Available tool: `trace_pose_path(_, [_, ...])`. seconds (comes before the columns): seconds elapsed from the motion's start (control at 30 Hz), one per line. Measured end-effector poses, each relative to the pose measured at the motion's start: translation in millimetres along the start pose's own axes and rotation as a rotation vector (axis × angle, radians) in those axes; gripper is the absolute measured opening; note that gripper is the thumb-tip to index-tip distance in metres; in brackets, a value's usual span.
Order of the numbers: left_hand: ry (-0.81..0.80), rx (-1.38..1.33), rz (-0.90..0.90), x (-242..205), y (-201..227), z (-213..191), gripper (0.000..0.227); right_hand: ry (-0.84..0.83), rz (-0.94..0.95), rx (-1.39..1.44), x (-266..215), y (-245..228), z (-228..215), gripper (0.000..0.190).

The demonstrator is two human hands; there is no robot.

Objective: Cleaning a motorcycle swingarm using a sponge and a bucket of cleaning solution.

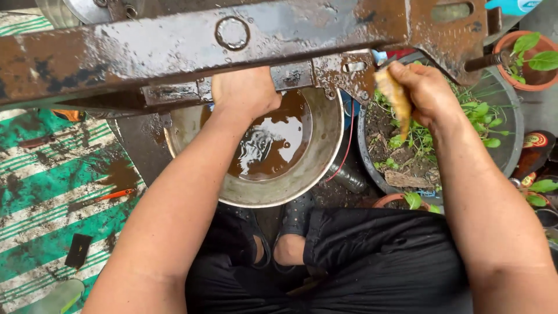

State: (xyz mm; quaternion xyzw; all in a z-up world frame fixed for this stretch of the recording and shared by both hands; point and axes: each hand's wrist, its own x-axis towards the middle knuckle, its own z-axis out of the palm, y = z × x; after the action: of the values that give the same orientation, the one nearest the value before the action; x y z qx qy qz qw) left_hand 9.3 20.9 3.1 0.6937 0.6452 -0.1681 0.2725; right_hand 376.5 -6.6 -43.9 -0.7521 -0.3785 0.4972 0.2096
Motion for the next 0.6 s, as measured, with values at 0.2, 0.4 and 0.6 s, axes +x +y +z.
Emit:
trace_pose_path(0.2, [0.092,0.091,-0.011,-1.3,4.0,1.0,0.033,0.035,0.073,0.246,-45.6,-23.1,35.4,0.009])
trace_pose_path(0.4, [0.531,0.073,0.249,34.3,-26.3,61.3,0.020,0.080,-0.148,0.439,-16.6,36.7,74.6,0.038])
trace_pose_path(0.6, [0.439,-0.031,0.236,26.3,-24.3,54.6,0.023,0.253,-0.420,0.095,11.9,23.3,63.8,0.036])
